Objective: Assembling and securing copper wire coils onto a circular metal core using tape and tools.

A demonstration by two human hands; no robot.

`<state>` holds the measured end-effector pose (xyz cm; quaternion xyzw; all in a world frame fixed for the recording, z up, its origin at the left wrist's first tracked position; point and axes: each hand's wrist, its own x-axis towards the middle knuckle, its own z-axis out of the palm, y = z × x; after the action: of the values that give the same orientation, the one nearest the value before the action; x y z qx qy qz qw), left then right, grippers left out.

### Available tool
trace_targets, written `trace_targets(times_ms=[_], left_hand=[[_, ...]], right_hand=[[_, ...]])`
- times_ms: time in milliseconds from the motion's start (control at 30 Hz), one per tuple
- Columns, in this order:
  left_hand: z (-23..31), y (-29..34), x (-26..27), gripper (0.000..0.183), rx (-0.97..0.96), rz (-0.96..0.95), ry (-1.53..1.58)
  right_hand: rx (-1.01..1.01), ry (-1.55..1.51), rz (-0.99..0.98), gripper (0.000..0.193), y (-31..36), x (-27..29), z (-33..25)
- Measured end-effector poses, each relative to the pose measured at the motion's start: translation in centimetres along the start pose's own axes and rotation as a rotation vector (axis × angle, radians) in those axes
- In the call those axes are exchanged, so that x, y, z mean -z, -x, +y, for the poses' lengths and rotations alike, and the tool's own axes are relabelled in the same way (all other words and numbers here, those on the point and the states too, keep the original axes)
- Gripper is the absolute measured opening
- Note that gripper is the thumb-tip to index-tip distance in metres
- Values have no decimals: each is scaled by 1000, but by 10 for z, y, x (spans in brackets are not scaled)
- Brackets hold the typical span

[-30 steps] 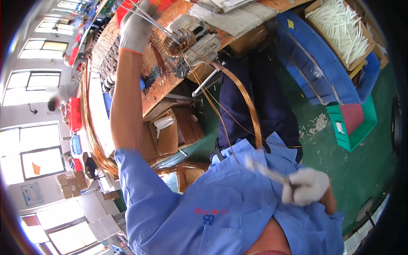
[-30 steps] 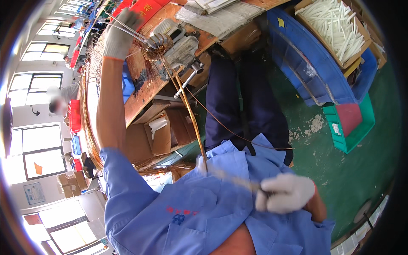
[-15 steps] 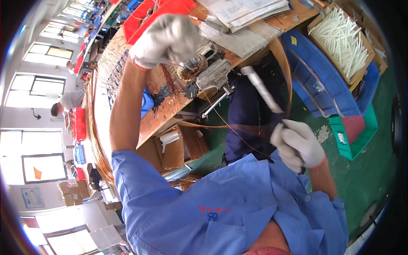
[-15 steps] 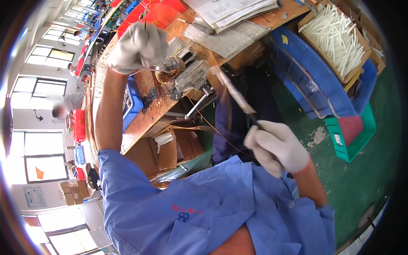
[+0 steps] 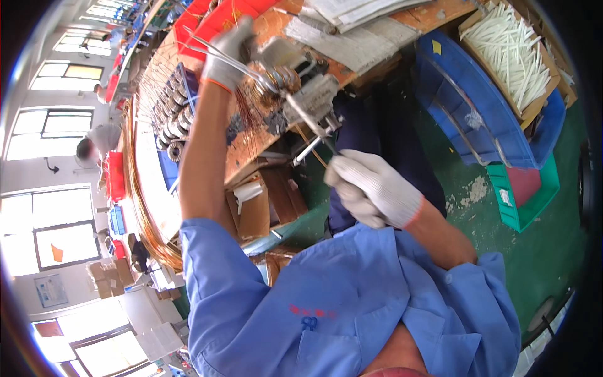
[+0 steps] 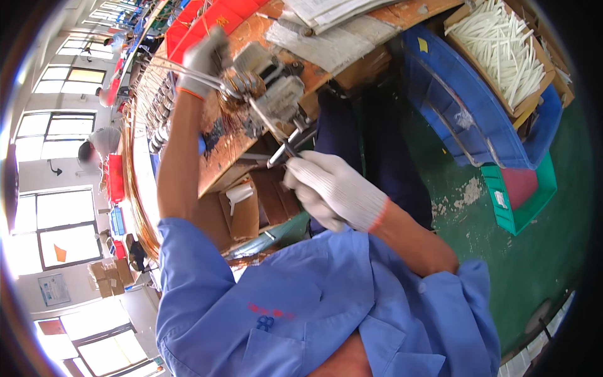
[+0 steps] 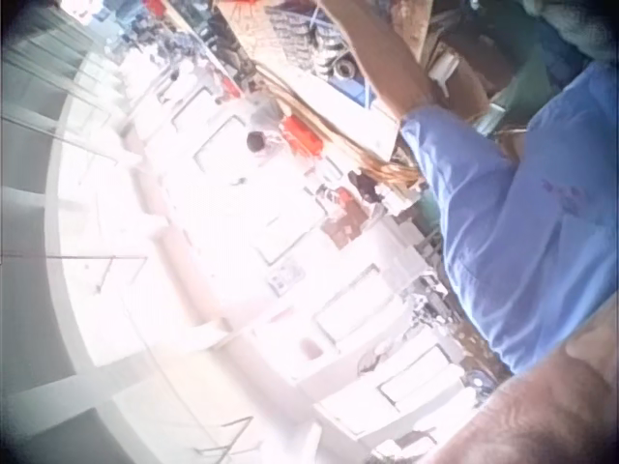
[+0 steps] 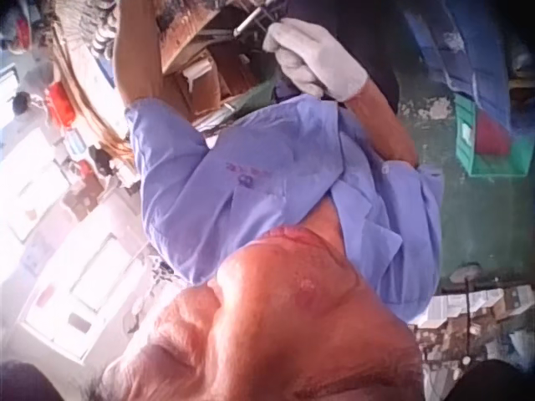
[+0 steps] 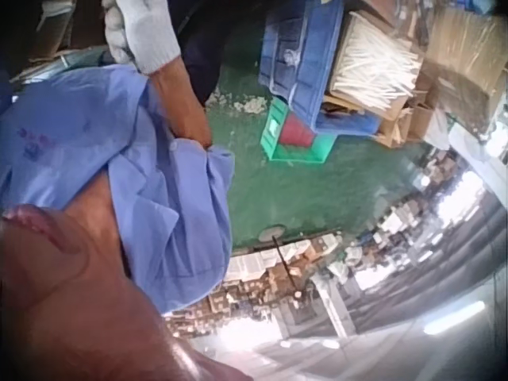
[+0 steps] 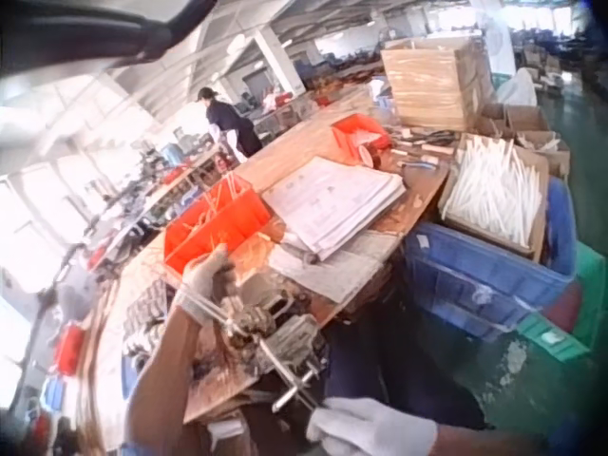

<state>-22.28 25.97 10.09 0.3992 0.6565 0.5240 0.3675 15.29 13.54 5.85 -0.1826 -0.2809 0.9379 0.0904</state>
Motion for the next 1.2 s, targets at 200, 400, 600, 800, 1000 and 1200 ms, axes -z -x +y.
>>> trace_targets(times_ms=[200,400,600,800,1000,1200], left_hand=[[93,43,-34,96,-618,-555,-525],[130,73,-88,103,-241,-1375,-739],[62,12,-40,52,28,-751,439],[-30,-9,-21,46,162,85,554],[38,8,9,76,-383,2,-179],[107,55,-86,100,-156,-1250,-678]], right_hand=[[-281,282,-177,21,151,40,31],[-50,269,-50,23,191,72,31],[-81,-42,-91,31,12,16,0],[230,-261,34,32,-79,-30,1],[-190,-150,-43,29,70,14,21],[-232,119,-258,19,182,94,52]])
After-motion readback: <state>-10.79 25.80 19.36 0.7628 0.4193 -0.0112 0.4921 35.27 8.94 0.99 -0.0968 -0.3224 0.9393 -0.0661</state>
